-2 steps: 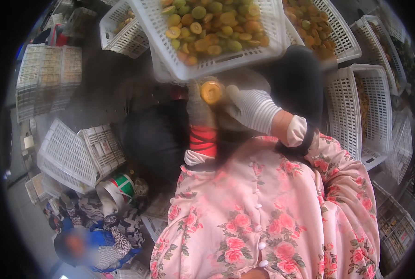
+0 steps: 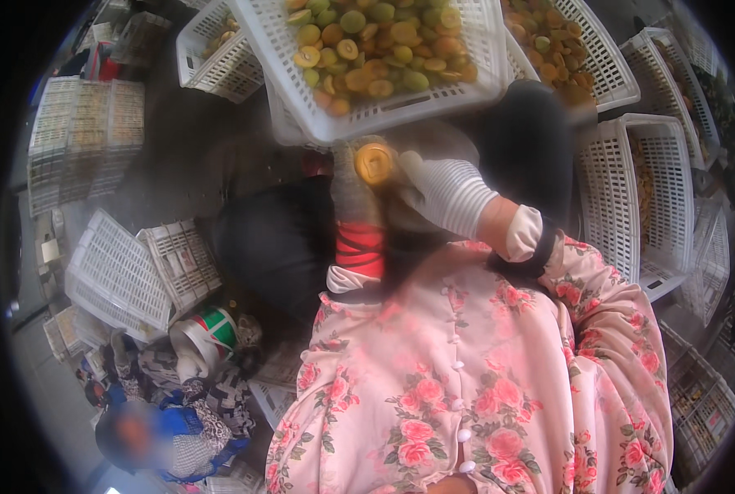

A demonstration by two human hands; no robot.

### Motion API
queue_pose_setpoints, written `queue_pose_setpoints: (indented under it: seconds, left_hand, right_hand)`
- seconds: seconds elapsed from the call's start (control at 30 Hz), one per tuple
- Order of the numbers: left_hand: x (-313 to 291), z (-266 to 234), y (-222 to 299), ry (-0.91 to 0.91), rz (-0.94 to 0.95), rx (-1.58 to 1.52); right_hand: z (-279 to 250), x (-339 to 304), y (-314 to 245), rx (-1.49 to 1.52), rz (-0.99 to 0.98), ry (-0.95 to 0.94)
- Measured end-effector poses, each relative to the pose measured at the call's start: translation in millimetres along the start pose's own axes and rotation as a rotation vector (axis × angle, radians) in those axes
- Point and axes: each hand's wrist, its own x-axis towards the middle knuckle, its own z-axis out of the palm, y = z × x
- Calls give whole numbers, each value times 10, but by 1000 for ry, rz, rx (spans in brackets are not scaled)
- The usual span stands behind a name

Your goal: Manually remove the stones or pits from fruit using a coring tool and place halves in a bucket.

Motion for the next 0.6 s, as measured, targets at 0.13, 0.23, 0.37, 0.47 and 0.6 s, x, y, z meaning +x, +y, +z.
queue_pose_setpoints:
  seconds: [0.13,0.23,0.37,0.47,0.6]
  left_hand:
    - [26,-51,-13,-33,2,4]
    - [8,-31,2,11,11,69]
    - [-32,-56,15,3,112,220]
    - [-27,-27,20,-93,154,435]
    - [-15,70,64,-51,153,249]
  right_hand:
    - [13,44,3,-87,23,-40]
    - [12,79,3,-147,58,-116]
    - [80,37,2,193,102,-180]
    - [97,-9,32,657,154,-283]
    - [128,19,86,672,101,-272]
